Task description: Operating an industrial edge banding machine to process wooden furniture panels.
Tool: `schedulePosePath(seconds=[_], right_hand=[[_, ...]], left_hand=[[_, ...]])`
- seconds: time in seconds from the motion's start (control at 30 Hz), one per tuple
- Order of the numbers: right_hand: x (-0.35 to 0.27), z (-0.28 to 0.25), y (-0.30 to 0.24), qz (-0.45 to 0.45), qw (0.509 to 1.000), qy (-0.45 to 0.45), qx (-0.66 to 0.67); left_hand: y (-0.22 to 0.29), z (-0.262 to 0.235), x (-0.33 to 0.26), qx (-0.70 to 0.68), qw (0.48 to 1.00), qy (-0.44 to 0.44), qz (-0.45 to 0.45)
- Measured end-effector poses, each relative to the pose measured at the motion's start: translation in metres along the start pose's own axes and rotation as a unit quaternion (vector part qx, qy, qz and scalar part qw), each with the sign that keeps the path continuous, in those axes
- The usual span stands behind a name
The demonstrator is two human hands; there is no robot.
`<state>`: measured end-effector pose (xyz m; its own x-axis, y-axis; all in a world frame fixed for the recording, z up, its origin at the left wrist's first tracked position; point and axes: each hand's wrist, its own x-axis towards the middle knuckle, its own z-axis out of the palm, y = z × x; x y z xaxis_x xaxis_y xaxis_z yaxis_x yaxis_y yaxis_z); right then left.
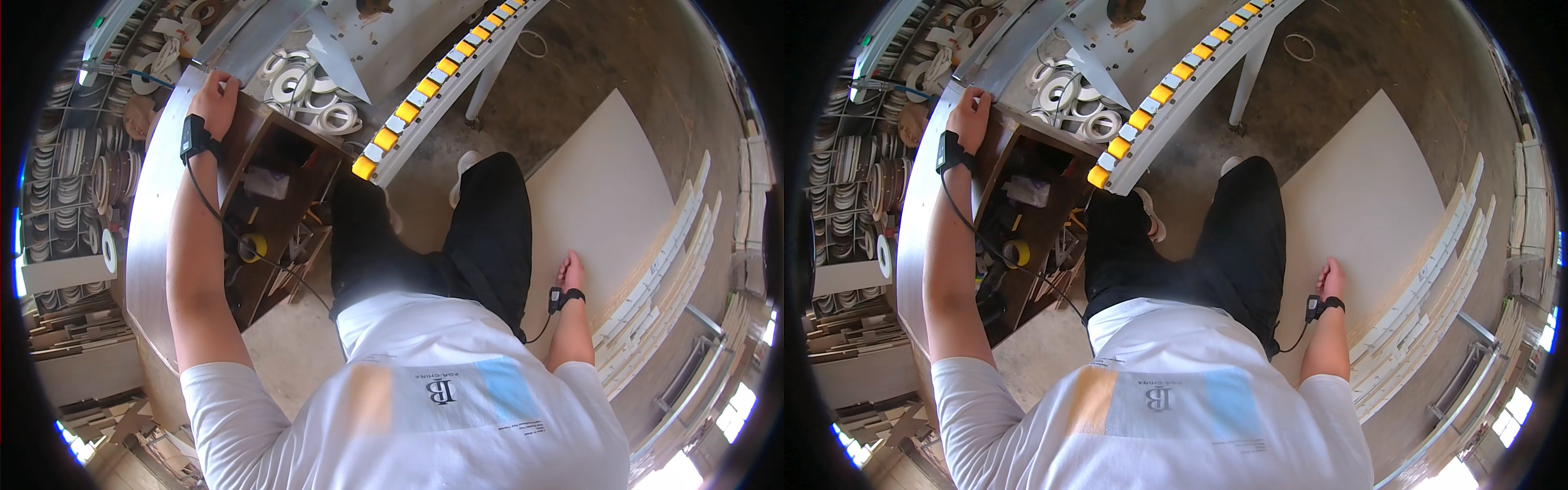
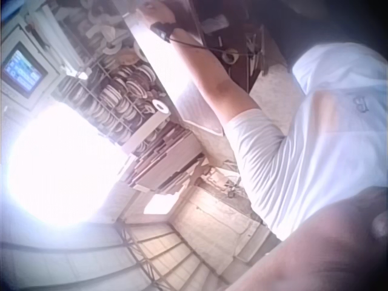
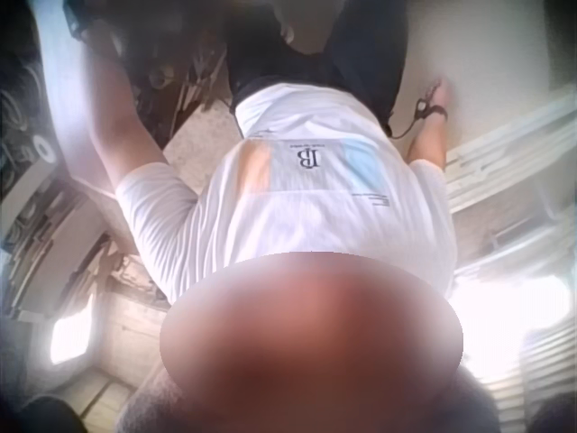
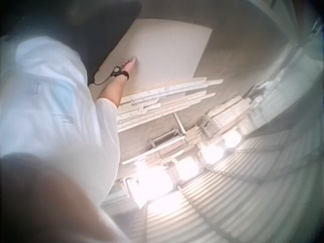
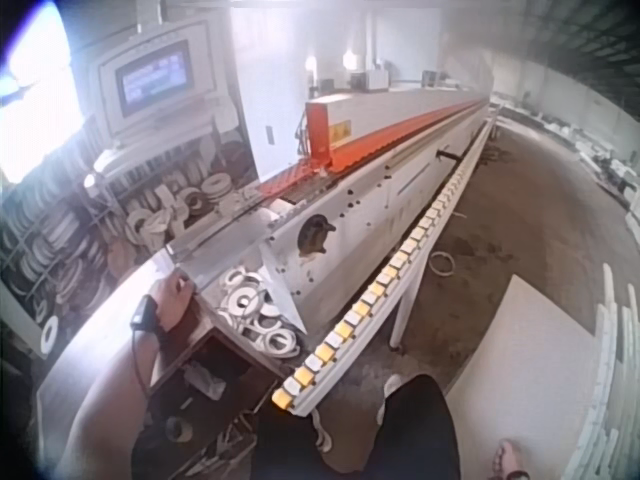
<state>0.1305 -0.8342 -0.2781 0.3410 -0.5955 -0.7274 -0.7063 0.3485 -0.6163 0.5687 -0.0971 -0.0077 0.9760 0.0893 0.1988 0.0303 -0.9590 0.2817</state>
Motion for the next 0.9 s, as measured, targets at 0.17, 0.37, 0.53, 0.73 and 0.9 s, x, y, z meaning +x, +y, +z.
schedulePosePath(seconds=[0.17,0.37,0.53,0.73,0.9], right_hand=[[0.007,-0.004,0.003,-0.012,1.000,-0.014,-0.026],[0.014,-0.008,0.005,0.006,0.999,-0.029,-0.033],[0.025,-0.016,0.013,-0.032,0.998,-0.051,-0.030],[0.008,-0.008,0.003,0.013,0.998,-0.058,0.006],[0.004,-0.007,0.002,-0.019,0.999,-0.029,-0.019]], left_hand=[[-0.002,0.003,0.002,0.001,1.000,0.005,0.013],[-0.003,0.002,0.002,0.006,1.000,0.006,0.006],[-0.002,0.004,0.004,0.002,1.000,0.003,0.003],[-0.001,0.001,0.000,0.004,1.000,0.002,0.000],[-0.001,0.003,0.004,0.007,1.000,-0.001,0.003]])
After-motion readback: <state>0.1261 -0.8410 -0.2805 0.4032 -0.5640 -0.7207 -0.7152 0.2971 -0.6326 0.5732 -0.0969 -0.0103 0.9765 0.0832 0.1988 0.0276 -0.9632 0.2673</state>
